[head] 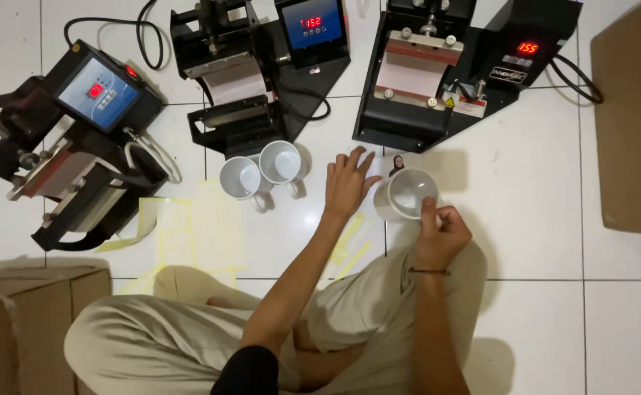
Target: The person unwraps a white mug, applies a yellow tape strip to its side, and places it into a mug heat press machine. They then close the press to transfer a printed design onto the mug.
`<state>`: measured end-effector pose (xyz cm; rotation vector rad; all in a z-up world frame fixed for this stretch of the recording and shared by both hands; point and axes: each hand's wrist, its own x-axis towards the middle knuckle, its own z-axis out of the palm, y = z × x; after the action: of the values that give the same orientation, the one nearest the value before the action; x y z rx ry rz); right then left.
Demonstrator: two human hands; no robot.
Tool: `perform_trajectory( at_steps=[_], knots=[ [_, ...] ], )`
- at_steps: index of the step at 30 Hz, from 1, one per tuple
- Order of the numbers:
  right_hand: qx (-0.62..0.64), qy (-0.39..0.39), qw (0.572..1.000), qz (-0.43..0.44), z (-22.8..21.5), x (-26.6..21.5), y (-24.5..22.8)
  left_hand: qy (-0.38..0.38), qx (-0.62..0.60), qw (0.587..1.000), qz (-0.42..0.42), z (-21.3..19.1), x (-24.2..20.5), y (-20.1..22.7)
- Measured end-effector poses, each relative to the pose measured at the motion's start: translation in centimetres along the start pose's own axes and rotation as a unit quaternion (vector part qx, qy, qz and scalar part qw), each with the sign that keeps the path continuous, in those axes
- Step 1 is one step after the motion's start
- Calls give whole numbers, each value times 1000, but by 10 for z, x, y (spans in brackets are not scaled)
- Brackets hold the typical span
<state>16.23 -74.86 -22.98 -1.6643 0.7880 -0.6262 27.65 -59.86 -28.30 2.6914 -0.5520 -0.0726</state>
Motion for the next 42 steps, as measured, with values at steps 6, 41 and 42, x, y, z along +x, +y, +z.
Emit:
perform_trajectory(
  at_steps=[6,41,42],
  knots=[
    [71,31,995,69,8,8,4,122,22,992,34,24,-4,-8],
    [193,83,973,95,-6,-3,1,-37,-381,899,-214,-68,-50,2],
    [217,56,970,92,-2,-6,-2,-21,-369,897,-243,-65,-58,-11]
  ],
)
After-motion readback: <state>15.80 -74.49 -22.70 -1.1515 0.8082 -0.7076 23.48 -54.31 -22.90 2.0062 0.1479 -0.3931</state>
